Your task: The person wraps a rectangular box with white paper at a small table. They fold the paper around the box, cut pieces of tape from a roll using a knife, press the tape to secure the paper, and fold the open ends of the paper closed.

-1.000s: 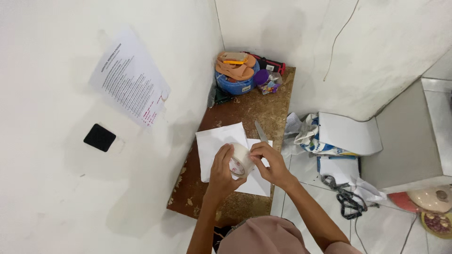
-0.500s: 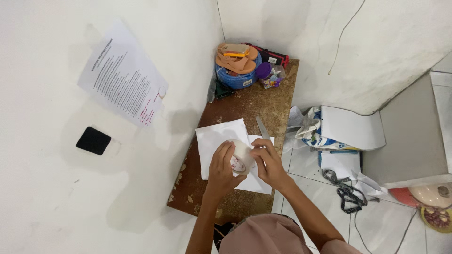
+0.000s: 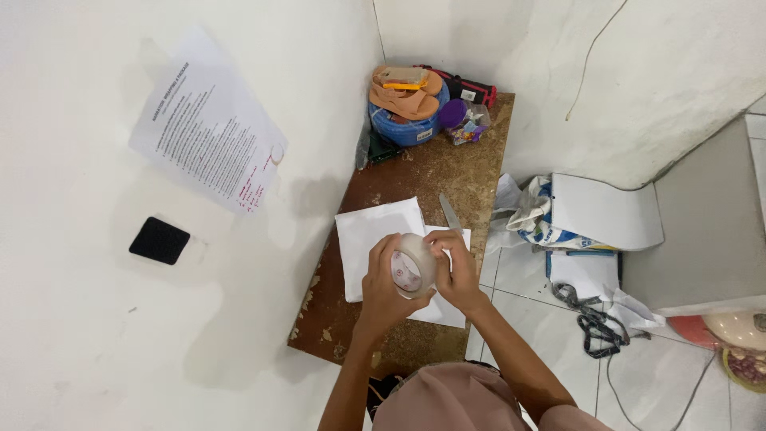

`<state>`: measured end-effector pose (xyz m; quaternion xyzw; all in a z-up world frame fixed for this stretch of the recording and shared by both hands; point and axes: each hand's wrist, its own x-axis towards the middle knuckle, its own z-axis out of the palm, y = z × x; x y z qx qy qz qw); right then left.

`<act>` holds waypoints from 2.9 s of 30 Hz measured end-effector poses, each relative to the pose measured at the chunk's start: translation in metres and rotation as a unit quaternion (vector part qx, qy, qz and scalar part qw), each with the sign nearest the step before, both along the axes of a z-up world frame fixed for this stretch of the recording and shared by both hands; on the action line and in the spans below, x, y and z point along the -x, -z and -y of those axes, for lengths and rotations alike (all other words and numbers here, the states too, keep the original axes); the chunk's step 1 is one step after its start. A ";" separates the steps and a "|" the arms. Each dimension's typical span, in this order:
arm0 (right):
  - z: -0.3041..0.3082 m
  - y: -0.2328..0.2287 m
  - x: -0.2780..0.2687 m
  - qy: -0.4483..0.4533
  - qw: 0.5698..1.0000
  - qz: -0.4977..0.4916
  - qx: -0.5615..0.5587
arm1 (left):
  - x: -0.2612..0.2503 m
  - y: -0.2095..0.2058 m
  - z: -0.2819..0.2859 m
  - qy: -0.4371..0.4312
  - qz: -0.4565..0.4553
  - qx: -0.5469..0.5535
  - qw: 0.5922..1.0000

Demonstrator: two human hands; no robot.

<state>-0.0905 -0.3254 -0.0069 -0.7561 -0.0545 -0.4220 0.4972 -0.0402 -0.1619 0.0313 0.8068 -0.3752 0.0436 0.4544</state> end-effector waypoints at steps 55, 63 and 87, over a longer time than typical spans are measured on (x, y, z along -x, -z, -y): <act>0.096 0.248 -0.077 0.137 0.781 -0.525 0.309 | -0.042 0.079 -0.003 0.119 -0.238 0.029 0.964; 0.116 0.231 -0.088 0.177 0.874 -0.453 -0.001 | -0.050 0.072 -0.017 0.096 -0.220 0.032 0.970; 0.113 -0.066 0.018 0.018 0.907 -0.293 0.303 | -0.067 0.031 -0.027 0.091 -0.145 -0.016 0.985</act>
